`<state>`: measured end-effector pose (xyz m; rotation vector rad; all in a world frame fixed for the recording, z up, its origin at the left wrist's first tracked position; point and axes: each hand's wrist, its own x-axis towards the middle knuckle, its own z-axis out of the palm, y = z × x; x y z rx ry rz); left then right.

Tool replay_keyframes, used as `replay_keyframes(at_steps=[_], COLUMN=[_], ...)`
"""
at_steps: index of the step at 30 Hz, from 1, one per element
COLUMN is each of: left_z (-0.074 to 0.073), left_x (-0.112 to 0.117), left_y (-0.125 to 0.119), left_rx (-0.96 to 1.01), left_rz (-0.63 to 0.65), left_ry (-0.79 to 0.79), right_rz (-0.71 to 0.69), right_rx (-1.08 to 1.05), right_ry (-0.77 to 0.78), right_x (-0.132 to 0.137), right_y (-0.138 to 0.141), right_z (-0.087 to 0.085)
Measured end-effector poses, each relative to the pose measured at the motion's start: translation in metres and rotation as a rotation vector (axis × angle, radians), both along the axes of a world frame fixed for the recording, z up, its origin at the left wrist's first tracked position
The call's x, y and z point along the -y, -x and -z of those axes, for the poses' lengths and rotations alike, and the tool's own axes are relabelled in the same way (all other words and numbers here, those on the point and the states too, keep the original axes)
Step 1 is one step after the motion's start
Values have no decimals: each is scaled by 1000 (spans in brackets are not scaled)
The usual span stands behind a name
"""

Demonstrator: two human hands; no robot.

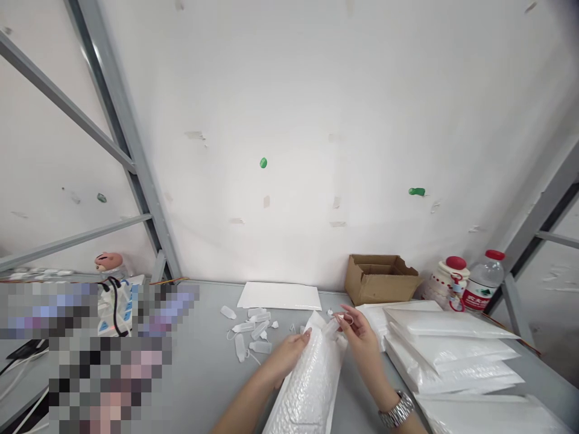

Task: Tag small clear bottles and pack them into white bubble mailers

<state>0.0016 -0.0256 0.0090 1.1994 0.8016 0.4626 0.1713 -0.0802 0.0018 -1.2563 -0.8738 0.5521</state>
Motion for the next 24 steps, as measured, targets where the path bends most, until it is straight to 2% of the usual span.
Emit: replay_keyframes(at_steps=[4,9,11,15,20,24], left_z=[4,-5,-9,-8,-1,-2], left_x=[-2,3,5,5,2,5], left_y=[0,3,3,0,-3,-5], left_rx=[25,63,68,58,56,61], left_rz=[56,135,152,82,-5,28], left_ry=[-62,-106,-123,-153,-172,-196], right_rz=[25,114,23,-238,-201,-339], right_rx=[42,26,48,74,189,261], right_ry=[30,11,61,166,219,304], right_x=[3,4,3,1,1,3], right_y=[6,3,4,9,16,19], right_z=[-2,-5,-6,-5,-4,-4])
